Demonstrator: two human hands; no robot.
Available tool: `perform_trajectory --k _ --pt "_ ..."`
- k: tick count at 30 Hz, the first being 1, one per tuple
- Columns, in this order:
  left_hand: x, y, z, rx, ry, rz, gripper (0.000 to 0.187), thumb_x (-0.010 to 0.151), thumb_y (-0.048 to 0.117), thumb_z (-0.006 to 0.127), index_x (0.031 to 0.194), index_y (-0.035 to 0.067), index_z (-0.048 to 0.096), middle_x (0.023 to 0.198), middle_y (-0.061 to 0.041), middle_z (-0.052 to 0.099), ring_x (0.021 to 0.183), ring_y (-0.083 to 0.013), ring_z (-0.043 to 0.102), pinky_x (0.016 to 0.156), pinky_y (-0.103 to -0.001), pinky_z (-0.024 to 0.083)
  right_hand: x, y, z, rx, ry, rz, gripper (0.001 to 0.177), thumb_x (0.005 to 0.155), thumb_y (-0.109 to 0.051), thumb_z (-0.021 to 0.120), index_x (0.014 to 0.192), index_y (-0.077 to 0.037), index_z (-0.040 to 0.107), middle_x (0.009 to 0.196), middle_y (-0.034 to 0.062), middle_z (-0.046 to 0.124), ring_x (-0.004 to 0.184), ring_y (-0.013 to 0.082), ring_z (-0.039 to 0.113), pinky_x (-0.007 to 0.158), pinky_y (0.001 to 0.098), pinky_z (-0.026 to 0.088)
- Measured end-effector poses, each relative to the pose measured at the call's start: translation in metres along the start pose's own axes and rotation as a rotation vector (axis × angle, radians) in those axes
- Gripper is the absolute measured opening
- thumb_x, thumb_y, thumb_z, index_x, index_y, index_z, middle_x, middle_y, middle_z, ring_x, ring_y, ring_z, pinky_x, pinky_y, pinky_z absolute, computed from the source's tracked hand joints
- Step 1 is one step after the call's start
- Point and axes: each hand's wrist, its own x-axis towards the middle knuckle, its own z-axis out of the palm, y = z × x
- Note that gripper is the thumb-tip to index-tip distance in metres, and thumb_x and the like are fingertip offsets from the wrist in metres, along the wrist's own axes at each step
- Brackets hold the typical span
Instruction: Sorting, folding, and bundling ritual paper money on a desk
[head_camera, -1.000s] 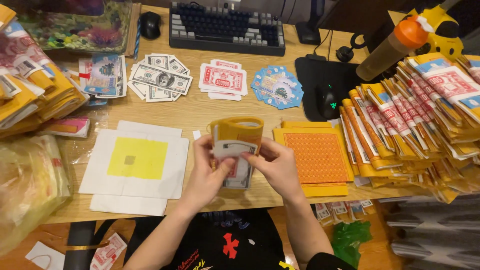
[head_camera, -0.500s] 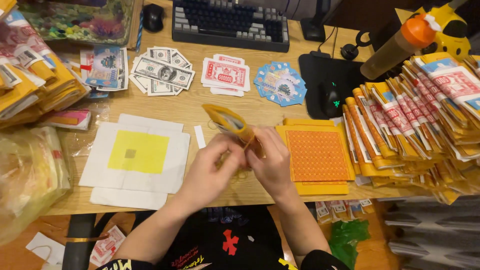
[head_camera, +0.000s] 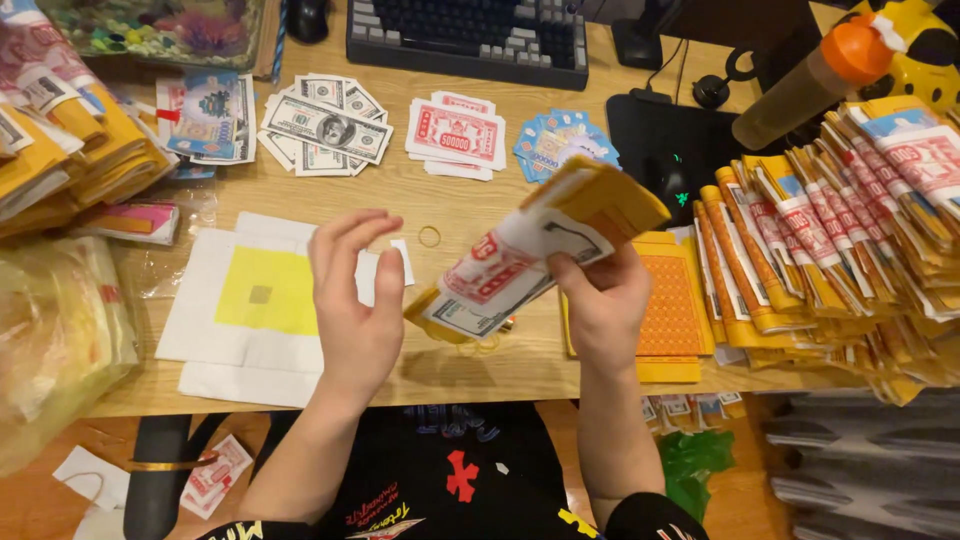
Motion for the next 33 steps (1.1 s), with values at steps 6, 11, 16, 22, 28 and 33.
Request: perform_trajectory --k 6,11,16,22,28,33 --pt "0.006 -0.011 0.025 0.006 -0.291 -0.171 0.024 0.098 0.021 0.053 0.11 0.002 0.062 0.082 -0.017 0.062 0.081 -0.0247 0.059 0.077 -0.043 0.049 -0.006 -0.018 0.033 -0.114 -0.18 0.132 0.031 0.079 0.007 0.076 0.108 0.004 0.064 0.087 0.0087 0.067 0.083 0.0135 0.062 0.074 0.0363 0.059" --pt "0.011 -0.007 0.014 -0.106 -0.084 -0.194 0.02 0.101 0.028 0.05 0.095 0.01 0.054 0.072 -0.004 0.051 0.079 -0.0126 0.049 0.072 -0.03 0.046 -0.022 0.004 0.022 -0.385 -0.449 0.221 0.017 0.097 -0.012 0.06 0.091 -0.005 0.074 0.073 0.0086 0.07 0.076 0.0098 0.055 0.07 0.0344 0.055" --pt "0.001 -0.017 0.015 -0.122 -0.106 -0.216 0.02 0.099 0.027 0.053 0.097 0.007 0.055 0.072 -0.009 0.052 0.077 -0.0168 0.051 0.072 -0.036 0.047 -0.011 0.002 0.021 -0.344 -0.376 0.141 0.026 0.099 -0.017 0.057 0.117 -0.001 0.068 0.091 0.0128 0.069 0.086 0.0189 0.064 0.082 0.0407 0.055" --pt "-0.004 -0.042 0.017 -0.172 0.006 -0.247 0.036 0.103 0.032 0.046 0.121 0.001 0.047 0.107 -0.017 0.052 0.105 -0.0226 0.047 0.095 -0.043 0.037 -0.029 -0.001 0.042 -0.27 -0.47 0.343 0.031 0.08 -0.002 0.076 0.11 -0.001 0.067 0.091 0.0119 0.068 0.088 0.0168 0.058 0.08 0.0377 0.053" --pt "-0.013 -0.042 0.018 -0.082 -0.306 -0.214 0.068 0.105 0.049 0.022 0.145 -0.007 0.027 0.138 -0.028 0.041 0.133 -0.0366 0.035 0.114 -0.05 0.019 0.0 -0.009 -0.021 -0.427 -0.186 0.148 0.048 0.072 -0.009 0.086 0.116 -0.002 0.067 0.099 0.0133 0.071 0.098 0.0175 0.062 0.088 0.034 0.052" --pt "-0.006 -0.049 -0.038 0.119 -0.391 -0.187 0.038 0.107 0.016 0.03 0.138 -0.003 0.036 0.129 -0.023 0.054 0.117 -0.0293 0.052 0.105 -0.04 0.039 0.088 -0.124 -0.113 -0.804 -0.059 -0.072 0.035 0.083 -0.009 0.072 0.116 -0.002 0.063 0.111 0.0078 0.066 0.098 0.016 0.062 0.086 0.0303 0.054"
